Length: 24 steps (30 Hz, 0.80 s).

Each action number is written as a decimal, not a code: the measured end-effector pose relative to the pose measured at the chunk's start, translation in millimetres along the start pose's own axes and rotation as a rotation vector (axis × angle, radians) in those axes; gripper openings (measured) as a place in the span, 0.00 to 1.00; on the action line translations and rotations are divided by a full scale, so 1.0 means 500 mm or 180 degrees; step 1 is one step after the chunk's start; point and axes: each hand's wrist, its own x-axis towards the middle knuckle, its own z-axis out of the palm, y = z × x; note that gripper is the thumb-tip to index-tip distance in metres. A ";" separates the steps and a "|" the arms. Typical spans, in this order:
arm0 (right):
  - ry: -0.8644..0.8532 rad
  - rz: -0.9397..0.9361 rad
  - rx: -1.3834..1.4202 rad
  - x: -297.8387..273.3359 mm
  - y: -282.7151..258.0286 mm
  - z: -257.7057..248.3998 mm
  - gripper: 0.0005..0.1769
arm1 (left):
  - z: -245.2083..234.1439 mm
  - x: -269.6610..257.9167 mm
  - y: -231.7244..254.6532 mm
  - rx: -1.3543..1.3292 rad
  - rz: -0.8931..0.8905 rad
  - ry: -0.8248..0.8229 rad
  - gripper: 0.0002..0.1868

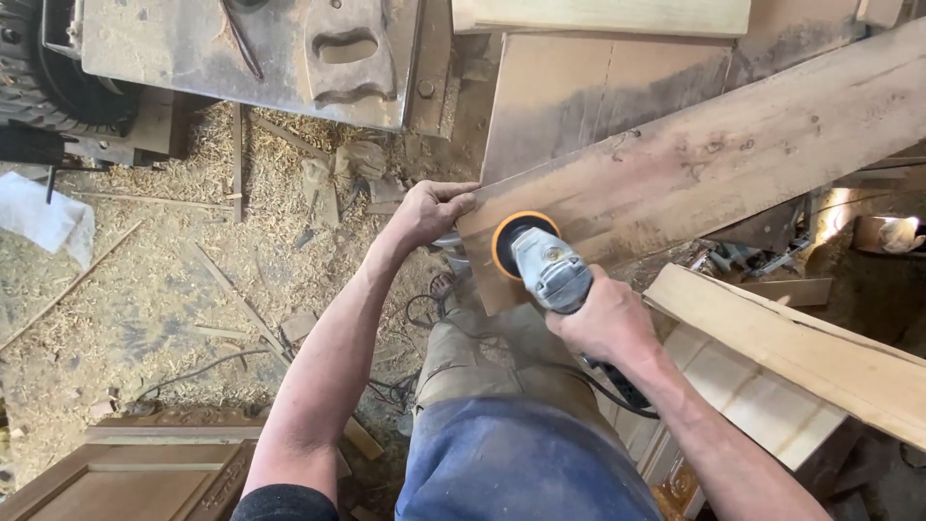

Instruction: Sanding a long wooden board using a handheld power sander in a workshop environment.

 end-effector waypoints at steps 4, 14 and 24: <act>-0.0063 -0.0128 0.0022 -0.006 -0.012 0.027 0.37 | 0.006 -0.009 -0.001 -0.0036 0.0006 0.0004 0.17; -0.0209 -0.0194 -0.0160 0.002 0.006 0.017 0.38 | 0.006 -0.040 0.036 -0.0026 0.0040 -0.0001 0.17; 0.0228 0.0094 0.0167 0.057 0.088 -0.051 0.42 | 0.012 -0.025 0.012 -0.0001 0.0076 0.0115 0.16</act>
